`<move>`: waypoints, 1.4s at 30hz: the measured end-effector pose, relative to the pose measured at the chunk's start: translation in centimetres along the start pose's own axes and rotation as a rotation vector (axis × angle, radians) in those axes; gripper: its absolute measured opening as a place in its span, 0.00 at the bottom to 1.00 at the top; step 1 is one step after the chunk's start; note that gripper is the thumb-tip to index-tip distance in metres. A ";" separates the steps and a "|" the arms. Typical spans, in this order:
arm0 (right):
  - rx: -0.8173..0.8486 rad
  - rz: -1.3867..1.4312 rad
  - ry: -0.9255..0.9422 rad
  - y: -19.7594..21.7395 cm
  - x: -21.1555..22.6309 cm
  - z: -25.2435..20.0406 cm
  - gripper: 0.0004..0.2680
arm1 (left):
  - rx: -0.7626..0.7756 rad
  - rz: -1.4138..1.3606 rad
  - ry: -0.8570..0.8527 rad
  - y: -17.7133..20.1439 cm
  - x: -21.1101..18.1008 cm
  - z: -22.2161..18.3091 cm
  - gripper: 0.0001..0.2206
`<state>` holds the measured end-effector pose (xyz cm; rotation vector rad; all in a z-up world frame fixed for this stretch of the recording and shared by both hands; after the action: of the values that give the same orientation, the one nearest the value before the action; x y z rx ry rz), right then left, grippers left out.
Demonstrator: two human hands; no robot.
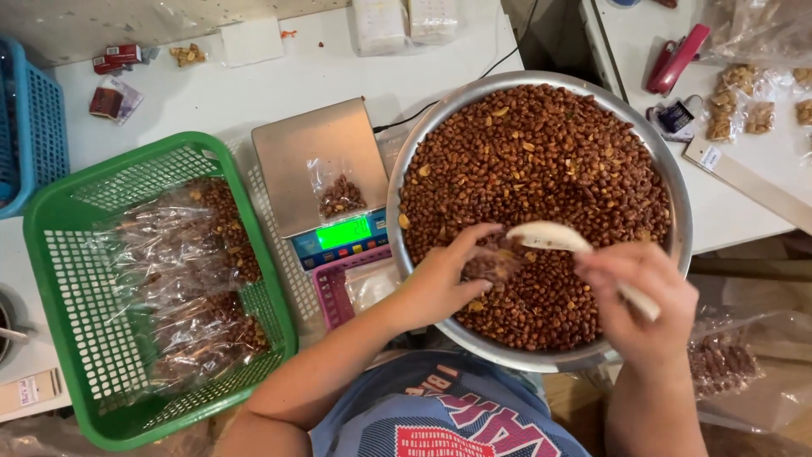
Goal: Scooping peanuts from a large bowl into small plastic bags, weighing them on a scale, and placing them in a basket.
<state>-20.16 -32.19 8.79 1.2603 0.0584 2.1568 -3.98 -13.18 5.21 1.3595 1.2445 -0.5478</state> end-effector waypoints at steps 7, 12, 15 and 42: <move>-0.102 -0.198 0.121 0.0 1.0 -0.9 0.04 | -0.251 -0.268 -0.073 -1.0 2.9 -0.3 0.20; -0.126 -0.253 0.002 -0.1 0.2 -2.0 0.04 | -1.019 0.109 -0.252 4.3 7.9 -7.3 0.05; -0.134 -0.200 -0.017 0.0 -1.3 -3.6 0.05 | -1.418 0.496 -0.040 8.3 12.8 -14.6 0.09; -0.060 -0.485 -0.664 -3.3 -9.5 -4.3 0.12 | -0.646 0.438 0.051 -0.4 17.6 -9.9 0.13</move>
<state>-18.67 -33.50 -1.98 1.6615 0.0175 1.2607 -1.90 1.92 -8.05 1.0385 0.9938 0.1919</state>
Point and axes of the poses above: each hand's wrist, its own z-axis towards the middle knuckle, its own y-axis out of the back of the hand, x = y × z, the point moved 3 cm from there along z, towards the middle knuckle, and after that the axes turned 11 degrees about z, right-handed, at the moved point
